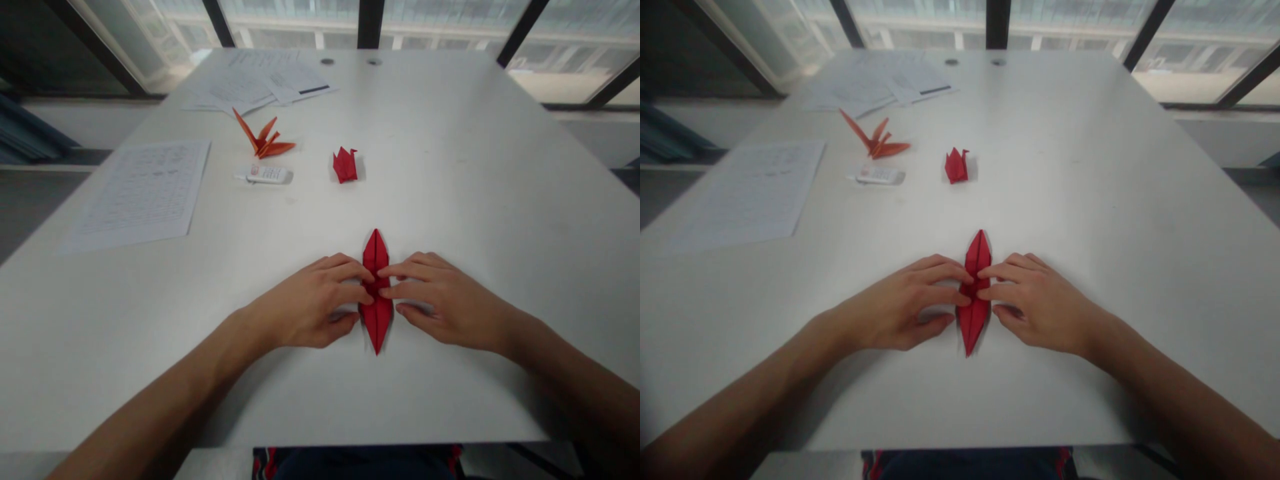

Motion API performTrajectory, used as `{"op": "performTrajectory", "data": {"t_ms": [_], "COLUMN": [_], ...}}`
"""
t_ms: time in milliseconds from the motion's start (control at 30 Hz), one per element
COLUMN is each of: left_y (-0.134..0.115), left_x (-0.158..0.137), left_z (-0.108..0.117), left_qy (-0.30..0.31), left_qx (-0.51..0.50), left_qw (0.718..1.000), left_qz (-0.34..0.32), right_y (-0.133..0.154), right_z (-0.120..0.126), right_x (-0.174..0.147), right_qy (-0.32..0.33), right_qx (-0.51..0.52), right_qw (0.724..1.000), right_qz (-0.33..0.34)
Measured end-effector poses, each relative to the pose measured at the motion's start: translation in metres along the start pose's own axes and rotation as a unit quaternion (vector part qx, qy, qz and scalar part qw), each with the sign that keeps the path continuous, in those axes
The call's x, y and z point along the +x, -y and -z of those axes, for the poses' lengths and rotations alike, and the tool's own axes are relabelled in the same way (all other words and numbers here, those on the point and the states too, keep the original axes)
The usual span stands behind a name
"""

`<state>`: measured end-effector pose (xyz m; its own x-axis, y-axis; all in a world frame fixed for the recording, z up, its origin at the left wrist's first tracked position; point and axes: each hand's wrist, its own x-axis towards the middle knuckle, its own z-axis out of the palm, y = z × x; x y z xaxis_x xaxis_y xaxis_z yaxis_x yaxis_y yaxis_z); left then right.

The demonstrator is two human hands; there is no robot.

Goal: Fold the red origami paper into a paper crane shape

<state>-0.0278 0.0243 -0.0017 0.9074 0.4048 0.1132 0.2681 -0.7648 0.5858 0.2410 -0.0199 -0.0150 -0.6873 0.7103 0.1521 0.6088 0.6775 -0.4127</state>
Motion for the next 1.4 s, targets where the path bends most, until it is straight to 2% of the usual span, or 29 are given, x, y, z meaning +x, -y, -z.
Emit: {"op": "performTrajectory", "data": {"t_ms": [100,200,333,633,767,833,900,967,1033,1133,1233,1300,1400], "left_y": [0.000,0.002,0.007,0.009,0.007,0.004,-0.001,-0.008,-0.018,-0.032,-0.039,-0.038,-0.033], "left_x": [-0.001,-0.001,0.000,0.001,0.002,0.003,0.004,0.007,0.010,0.015,0.017,0.018,0.018], "left_z": [0.000,-0.004,-0.011,-0.011,-0.014,-0.018,-0.022,-0.027,-0.030,-0.030,-0.026,-0.024,-0.024], "left_qy": [0.008,-0.012,-0.038,-0.042,-0.069,-0.097,-0.150,-0.220,-0.273,-0.287,-0.295,-0.301,-0.292], "left_qx": [0.003,-0.009,-0.016,-0.041,-0.058,-0.074,-0.101,-0.155,-0.258,-0.438,-0.531,-0.557,-0.587], "left_qw": [1.000,1.000,0.999,0.998,0.994,0.991,0.981,0.958,0.917,0.836,0.767,0.741,0.716], "left_qz": [-0.003,0.008,0.027,0.037,0.055,0.060,0.072,0.098,0.131,0.166,0.204,0.223,0.242], "right_y": [0.000,0.000,0.000,0.000,0.002,0.006,0.013,0.022,0.030,0.038,0.039,0.040,0.040], "right_z": [0.005,0.005,0.002,-0.006,-0.015,-0.016,-0.015,-0.012,-0.008,-0.006,-0.006,-0.006,-0.007], "right_x": [0.000,0.000,-0.001,0.001,0.004,0.007,0.008,0.009,0.010,0.011,0.012,0.012,0.013], "right_qy": [0.017,0.019,0.011,0.001,-0.050,-0.090,-0.132,-0.163,-0.179,-0.198,-0.224,-0.238,-0.240], "right_qx": [-0.002,-0.008,-0.011,-0.015,0.010,0.060,0.136,0.233,0.338,0.456,0.526,0.544,0.548], "right_qw": [1.000,1.000,1.000,1.000,0.998,0.991,0.972,0.937,0.894,0.828,0.773,0.760,0.759], "right_qz": [0.007,0.003,0.000,0.001,-0.038,-0.079,-0.141,-0.205,-0.235,-0.260,-0.274,-0.265,-0.257]}}
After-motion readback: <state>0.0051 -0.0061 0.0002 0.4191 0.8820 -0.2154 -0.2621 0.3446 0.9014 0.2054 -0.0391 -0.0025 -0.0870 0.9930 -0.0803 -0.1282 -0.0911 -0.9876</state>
